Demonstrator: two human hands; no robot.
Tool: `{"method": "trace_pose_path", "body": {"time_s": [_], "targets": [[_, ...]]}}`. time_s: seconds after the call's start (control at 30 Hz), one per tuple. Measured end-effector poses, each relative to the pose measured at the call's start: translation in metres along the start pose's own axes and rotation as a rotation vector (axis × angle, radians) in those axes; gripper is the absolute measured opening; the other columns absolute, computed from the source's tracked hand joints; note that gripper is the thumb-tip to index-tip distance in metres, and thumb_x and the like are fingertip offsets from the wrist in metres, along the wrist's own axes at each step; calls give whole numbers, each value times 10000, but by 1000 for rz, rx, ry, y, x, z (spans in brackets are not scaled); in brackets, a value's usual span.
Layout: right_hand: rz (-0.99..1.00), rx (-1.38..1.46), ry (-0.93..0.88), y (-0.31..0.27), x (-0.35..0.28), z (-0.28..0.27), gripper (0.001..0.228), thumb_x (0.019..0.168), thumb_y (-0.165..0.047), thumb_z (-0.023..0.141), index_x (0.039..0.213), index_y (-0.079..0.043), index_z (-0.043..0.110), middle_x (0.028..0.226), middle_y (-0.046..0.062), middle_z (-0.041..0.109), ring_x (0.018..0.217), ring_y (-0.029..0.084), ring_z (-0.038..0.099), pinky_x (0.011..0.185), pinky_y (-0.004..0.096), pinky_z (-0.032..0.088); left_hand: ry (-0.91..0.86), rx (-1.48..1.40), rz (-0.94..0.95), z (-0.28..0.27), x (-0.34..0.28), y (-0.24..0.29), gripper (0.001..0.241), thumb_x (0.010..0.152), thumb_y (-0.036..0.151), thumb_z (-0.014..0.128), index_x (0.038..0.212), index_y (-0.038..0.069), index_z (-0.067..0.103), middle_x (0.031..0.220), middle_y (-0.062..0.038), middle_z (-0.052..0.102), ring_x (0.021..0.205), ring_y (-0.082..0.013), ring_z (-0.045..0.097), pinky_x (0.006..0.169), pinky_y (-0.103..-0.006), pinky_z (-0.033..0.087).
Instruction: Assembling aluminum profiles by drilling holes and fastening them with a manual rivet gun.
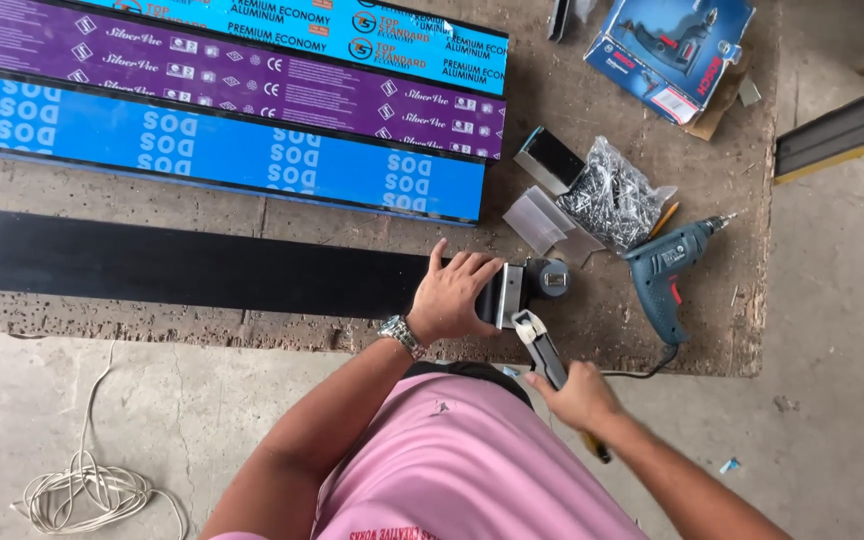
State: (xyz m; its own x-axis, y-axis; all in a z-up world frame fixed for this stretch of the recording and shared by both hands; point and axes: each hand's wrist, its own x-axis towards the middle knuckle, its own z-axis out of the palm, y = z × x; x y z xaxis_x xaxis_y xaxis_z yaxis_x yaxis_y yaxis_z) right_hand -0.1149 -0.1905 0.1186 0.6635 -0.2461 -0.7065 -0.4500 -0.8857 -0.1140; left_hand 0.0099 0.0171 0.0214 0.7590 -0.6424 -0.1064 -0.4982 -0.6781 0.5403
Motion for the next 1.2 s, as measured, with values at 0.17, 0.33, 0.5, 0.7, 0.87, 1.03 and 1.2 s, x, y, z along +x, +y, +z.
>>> {"method": "trace_pose_path", "body": {"time_s": [0.17,0.33,0.5,0.7,0.87,1.03,1.2], "targets": [[-5,-291,-295,17,4,-41,792,910,-373,617,1583,-101,300,1572,240,435,1451,396,463,1131,549,460,4,1,14,3,1,0,1064,596,675,791,1481,204,437,1400,-38,521,1347,-225,469,1214,-666,91],[-20,-238,-375,11,11,-38,816,845,-321,593,1584,-51,375,1600,239,418,1497,386,398,1191,552,368,-24,-34,4,-1,-3,2,1080,612,700,775,1502,202,419,1404,-50,527,1360,-234,465,1217,-667,77],[36,90,-301,3,-12,-44,928,879,-450,693,1579,42,332,1591,346,357,1503,456,350,1215,577,337,-14,-9,-6,-4,-2,3,1071,601,701,760,1491,215,415,1394,-38,525,1358,-218,459,1222,-659,93],[44,148,-222,1,-13,-18,816,886,-610,681,1398,22,616,1357,280,675,1325,401,616,1088,501,535,-19,-11,-3,-8,-5,5,1061,606,693,739,1497,221,408,1395,-35,525,1351,-211,465,1221,-657,106],[158,125,-173,11,15,7,437,893,-551,674,1093,-172,756,1014,21,804,876,183,755,824,388,644,32,85,30,-4,-4,6,1258,625,793,747,1593,131,290,1382,-62,562,1311,-234,492,1227,-596,125],[71,274,177,31,39,13,454,827,-490,759,579,-116,689,546,44,645,474,218,564,510,381,422,78,74,25,-4,-5,2,1471,579,807,785,1608,-6,118,1349,-88,605,1278,-268,540,1232,-611,116],[-235,55,496,-27,81,-84,535,910,-524,740,873,8,696,760,213,704,771,369,705,667,465,539,5,57,90,-15,-11,-2,1247,585,724,761,1591,142,310,1424,-87,529,1370,-250,461,1222,-684,122]]}}
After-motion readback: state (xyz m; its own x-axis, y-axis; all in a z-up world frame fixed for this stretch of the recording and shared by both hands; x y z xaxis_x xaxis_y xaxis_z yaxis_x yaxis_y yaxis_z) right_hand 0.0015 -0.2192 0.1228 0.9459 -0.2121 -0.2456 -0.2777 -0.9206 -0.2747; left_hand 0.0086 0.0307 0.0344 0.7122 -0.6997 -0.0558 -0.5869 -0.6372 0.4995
